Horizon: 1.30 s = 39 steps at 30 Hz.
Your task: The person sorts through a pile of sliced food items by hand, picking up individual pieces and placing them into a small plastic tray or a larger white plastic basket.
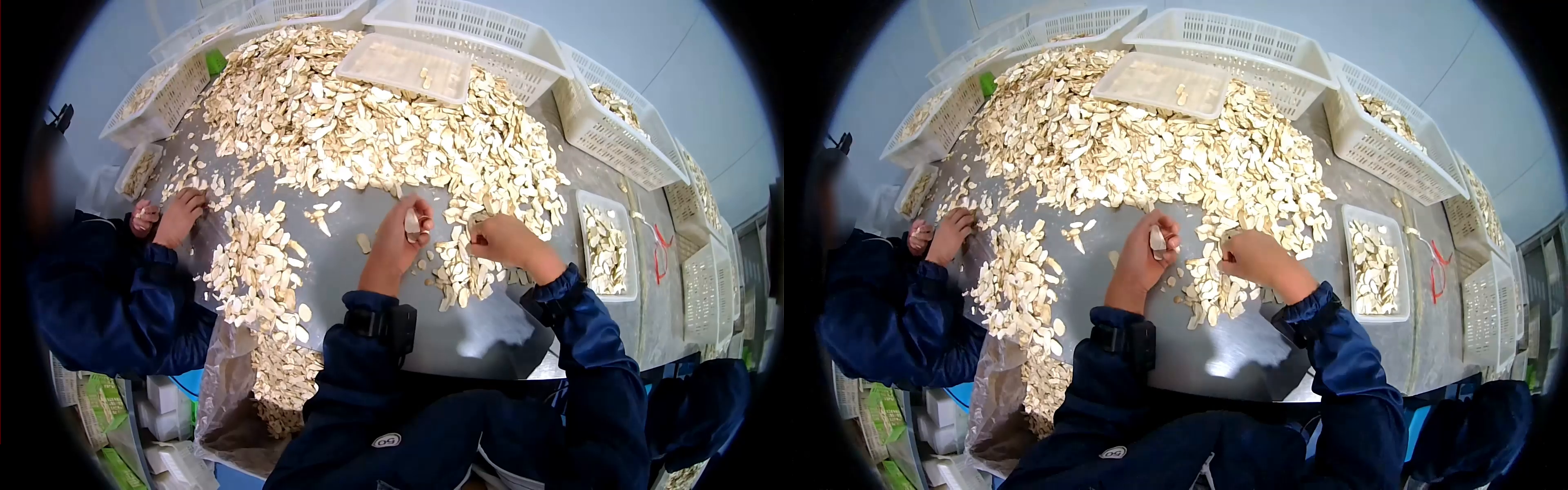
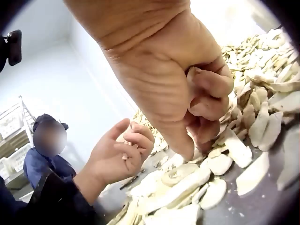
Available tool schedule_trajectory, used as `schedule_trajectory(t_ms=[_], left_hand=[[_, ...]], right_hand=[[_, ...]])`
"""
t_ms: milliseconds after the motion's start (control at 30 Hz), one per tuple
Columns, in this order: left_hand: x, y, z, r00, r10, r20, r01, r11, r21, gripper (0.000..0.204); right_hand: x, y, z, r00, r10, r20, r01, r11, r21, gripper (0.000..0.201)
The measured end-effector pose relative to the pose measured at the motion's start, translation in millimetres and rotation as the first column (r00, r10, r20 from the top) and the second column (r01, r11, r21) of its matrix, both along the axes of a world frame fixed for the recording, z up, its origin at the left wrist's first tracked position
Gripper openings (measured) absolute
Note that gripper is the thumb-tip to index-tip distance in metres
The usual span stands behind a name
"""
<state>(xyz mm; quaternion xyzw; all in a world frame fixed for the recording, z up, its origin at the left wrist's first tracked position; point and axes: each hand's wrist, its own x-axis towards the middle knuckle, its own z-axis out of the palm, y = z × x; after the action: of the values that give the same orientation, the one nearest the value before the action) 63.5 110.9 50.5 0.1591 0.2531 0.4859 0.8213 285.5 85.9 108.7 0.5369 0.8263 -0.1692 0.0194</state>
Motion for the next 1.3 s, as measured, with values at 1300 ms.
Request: schedule_trajectory(t_ms=[1300], left_hand=[[4,-3,1,0.978,-0.018,-0.209,0.028,0.999,0.047,0.020]], right_hand=[[-19,-14,-1,0.986,0.105,-0.126,-0.109,0.994,-0.022,0.016]])
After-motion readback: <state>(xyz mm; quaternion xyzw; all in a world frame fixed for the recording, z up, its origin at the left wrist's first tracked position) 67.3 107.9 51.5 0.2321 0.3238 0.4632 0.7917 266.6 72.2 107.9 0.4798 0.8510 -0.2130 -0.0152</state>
